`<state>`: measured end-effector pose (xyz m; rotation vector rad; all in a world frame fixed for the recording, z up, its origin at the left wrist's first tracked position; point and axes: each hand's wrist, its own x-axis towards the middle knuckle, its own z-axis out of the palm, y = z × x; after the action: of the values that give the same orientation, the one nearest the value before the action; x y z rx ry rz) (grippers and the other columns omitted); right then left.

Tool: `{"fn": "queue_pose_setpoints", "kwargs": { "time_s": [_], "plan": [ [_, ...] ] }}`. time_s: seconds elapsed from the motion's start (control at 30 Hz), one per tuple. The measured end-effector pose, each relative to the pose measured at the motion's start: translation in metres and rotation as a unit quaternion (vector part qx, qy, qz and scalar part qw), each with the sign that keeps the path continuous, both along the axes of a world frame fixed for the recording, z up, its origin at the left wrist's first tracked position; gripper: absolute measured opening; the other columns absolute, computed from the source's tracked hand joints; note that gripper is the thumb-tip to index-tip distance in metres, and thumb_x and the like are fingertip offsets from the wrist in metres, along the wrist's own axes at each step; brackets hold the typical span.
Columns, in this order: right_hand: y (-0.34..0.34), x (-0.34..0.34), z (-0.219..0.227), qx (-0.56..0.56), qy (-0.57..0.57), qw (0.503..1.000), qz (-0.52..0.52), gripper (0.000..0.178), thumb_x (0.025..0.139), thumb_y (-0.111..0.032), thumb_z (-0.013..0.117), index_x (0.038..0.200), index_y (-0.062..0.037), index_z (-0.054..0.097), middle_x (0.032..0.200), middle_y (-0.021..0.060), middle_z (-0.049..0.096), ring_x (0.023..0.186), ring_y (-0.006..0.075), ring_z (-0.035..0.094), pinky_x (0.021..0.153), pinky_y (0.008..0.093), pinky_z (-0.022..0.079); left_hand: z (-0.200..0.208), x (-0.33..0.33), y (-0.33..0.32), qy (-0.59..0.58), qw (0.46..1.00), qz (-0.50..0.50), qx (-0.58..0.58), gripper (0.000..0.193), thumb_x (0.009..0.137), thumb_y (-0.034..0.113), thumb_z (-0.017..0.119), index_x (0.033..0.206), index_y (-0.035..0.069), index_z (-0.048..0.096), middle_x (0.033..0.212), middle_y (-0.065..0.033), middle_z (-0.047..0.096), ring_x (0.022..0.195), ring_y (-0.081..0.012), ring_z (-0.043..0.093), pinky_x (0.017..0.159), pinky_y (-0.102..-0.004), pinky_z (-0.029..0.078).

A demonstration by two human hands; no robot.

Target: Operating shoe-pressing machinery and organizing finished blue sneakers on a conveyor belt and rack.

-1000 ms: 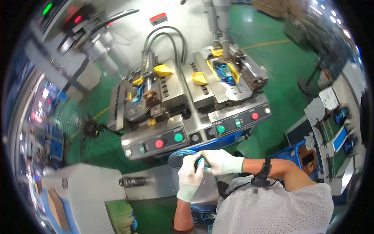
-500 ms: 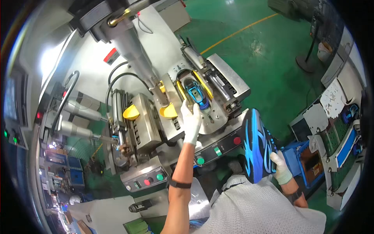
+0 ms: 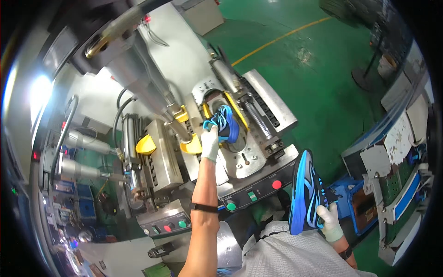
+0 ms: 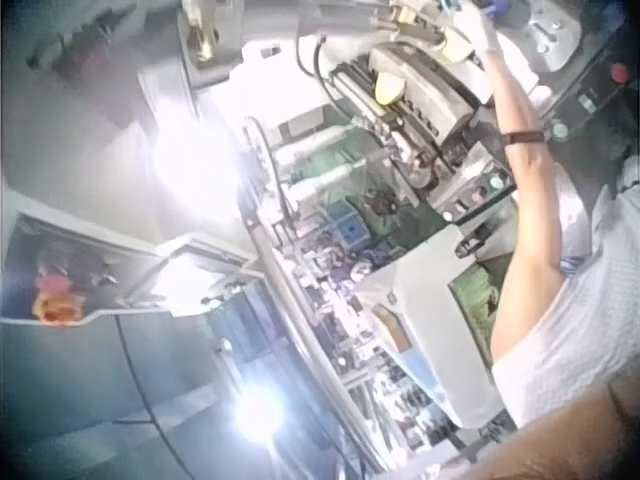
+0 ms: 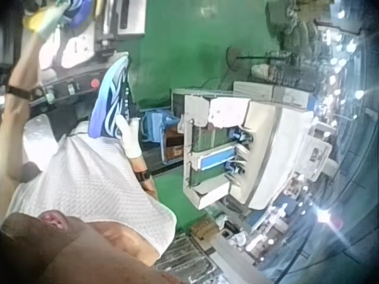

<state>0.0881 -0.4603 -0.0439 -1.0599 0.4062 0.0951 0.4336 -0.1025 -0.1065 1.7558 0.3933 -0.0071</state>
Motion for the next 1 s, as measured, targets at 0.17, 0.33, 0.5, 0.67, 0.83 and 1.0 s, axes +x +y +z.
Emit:
{"fn": "queue_pose_setpoints", "kwargs": {
  "time_s": [0.17, 0.33, 0.5, 0.67, 0.83, 1.0],
  "plan": [
    [0.044, 0.074, 0.049, -0.074, -0.027, 0.996, 0.049, 0.036, 0.088, -0.015, 0.068, 0.118, 0.003, 0.06, 0.107, 0.0035, 0.065, 0.092, 0.0098, 0.059, 0.083, 0.028, 0.05, 0.043, -0.159, 0.028, -0.075, 0.996, -0.014, -0.037, 0.057, 0.099, 0.024, 0.055, 0.143, -0.009, 0.041, 0.141, -0.019, 0.051, 0.128, -0.026, 0.05, 0.108, -0.0347, 0.038],
    [0.12, 0.236, 0.061, -0.062, -0.047, 0.956, 0.283, 0.036, 0.089, -0.022, 0.073, 0.113, -0.0003, 0.058, 0.094, 0.0039, 0.064, 0.078, 0.01, 0.06, 0.067, 0.0247, 0.05, 0.093, -0.344, 0.068, 0.016, 1.0, 0.0, 0.025, 0.056, 0.095, 0.018, 0.059, 0.143, -0.006, 0.043, 0.131, -0.0136, 0.059, 0.118, -0.0195, 0.055, 0.101, -0.0314, 0.043],
    [0.211, 0.396, -0.047, -0.583, -0.12, 0.762, 0.256, 0.046, 0.078, -0.032, 0.072, 0.105, 0.0043, 0.065, 0.101, 0.0246, 0.068, 0.098, 0.0395, 0.067, 0.087, 0.0442, 0.052, 0.063, -0.481, 0.093, 0.028, 0.987, -0.016, 0.155, 0.035, 0.091, 0.017, 0.061, 0.117, -0.006, 0.055, 0.099, -0.0159, 0.064, 0.09, -0.0218, 0.062, 0.077, -0.0356, 0.051],
    [0.255, 0.429, -0.12, -0.664, -0.172, 0.704, 0.185, 0.045, 0.079, -0.032, 0.068, 0.107, 0.0027, 0.063, 0.109, 0.0277, 0.064, 0.105, 0.0422, 0.063, 0.092, 0.0469, 0.05, 0.002, -0.6, 0.077, 0.153, 0.941, 0.263, 0.148, 0.052, 0.094, 0.028, 0.063, 0.135, -0.001, 0.052, 0.126, -0.0262, 0.06, 0.117, -0.0371, 0.058, 0.102, -0.0408, 0.045],
    [0.261, 0.427, -0.111, -0.653, -0.25, 0.699, 0.153, 0.042, 0.079, -0.031, 0.068, 0.103, 0.0023, 0.062, 0.104, 0.0284, 0.065, 0.101, 0.0439, 0.062, 0.088, 0.0486, 0.05, -0.09, -0.653, 0.06, 0.154, 0.885, 0.429, 0.093, 0.06, 0.093, 0.014, 0.054, 0.143, -0.012, 0.034, 0.139, -0.0299, 0.047, 0.127, -0.0351, 0.053, 0.106, -0.0383, 0.041],
    [0.239, 0.428, -0.119, -0.6, -0.195, 0.72, 0.289, 0.047, 0.082, -0.024, 0.068, 0.117, 0.0045, 0.055, 0.113, 0.0255, 0.064, 0.108, 0.0384, 0.063, 0.093, 0.0424, 0.048, -0.195, -0.663, 0.014, 0.33, 0.788, 0.501, 0.141, 0.088, 0.088, 0.018, 0.061, 0.151, -0.012, 0.008, 0.15, -0.0354, 0.029, 0.139, -0.0445, 0.035, 0.116, -0.0417, 0.03]
  ]
}}
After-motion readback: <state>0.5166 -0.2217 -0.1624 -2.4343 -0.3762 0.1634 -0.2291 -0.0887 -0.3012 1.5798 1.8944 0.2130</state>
